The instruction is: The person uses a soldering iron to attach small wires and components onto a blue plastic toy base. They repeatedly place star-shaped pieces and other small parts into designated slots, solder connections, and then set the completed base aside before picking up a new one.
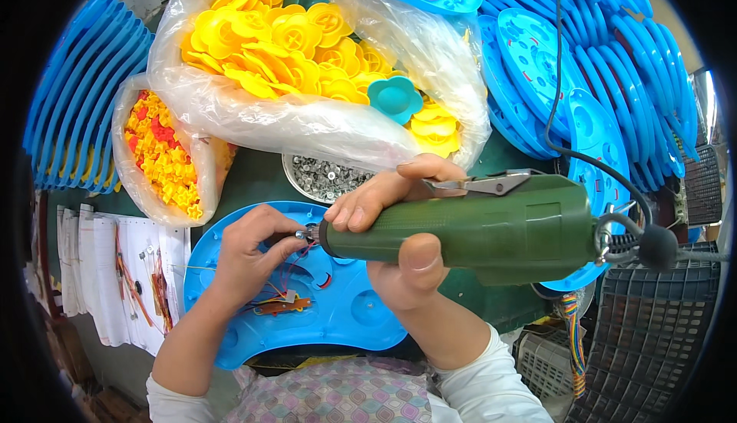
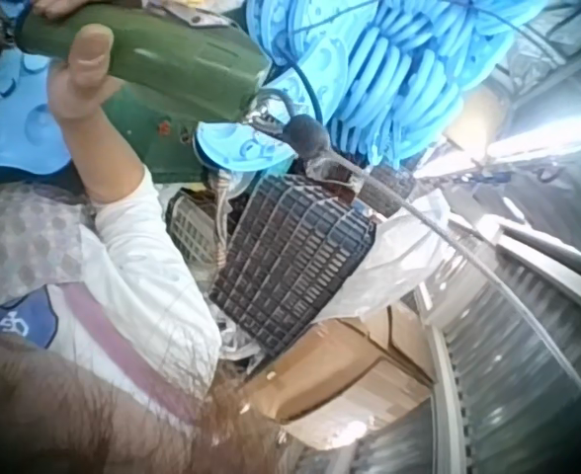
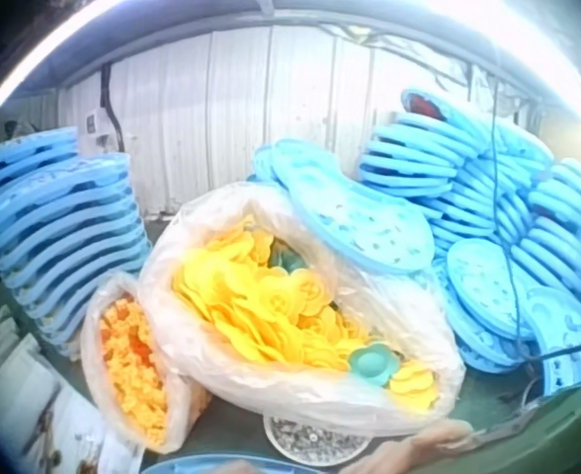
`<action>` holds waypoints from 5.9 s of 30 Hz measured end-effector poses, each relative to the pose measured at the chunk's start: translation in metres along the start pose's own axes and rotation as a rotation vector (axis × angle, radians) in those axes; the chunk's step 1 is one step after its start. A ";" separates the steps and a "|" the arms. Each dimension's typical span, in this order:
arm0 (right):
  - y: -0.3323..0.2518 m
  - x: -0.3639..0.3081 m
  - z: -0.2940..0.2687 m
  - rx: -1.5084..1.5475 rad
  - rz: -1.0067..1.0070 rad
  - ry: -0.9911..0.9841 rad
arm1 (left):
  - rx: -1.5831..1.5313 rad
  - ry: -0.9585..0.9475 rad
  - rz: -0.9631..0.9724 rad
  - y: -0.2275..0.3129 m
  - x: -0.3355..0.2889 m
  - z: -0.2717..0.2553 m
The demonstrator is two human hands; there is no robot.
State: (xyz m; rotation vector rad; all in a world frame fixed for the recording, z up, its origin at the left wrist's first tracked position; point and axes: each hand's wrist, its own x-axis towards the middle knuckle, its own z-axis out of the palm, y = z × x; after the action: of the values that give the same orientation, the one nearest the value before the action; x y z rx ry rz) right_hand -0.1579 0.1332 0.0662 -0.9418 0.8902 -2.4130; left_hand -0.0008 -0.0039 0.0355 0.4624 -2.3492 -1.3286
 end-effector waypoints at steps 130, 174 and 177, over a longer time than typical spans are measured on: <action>-0.048 -0.001 -0.099 -1.466 -0.585 0.272 | 0.549 -0.208 0.043 0.017 -0.053 -0.078; 0.022 -0.046 0.026 -1.200 0.009 -1.044 | -0.190 0.081 -0.550 0.012 -0.089 -0.022; 0.027 -0.042 0.036 -1.096 0.383 -1.003 | -0.160 0.182 -0.424 0.006 -0.092 -0.018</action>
State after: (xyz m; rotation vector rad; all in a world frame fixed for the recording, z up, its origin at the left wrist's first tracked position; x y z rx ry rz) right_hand -0.0992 0.1228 0.0496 -1.8273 1.6830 -0.7432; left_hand 0.0872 0.0284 0.0324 1.0263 -2.0454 -1.5656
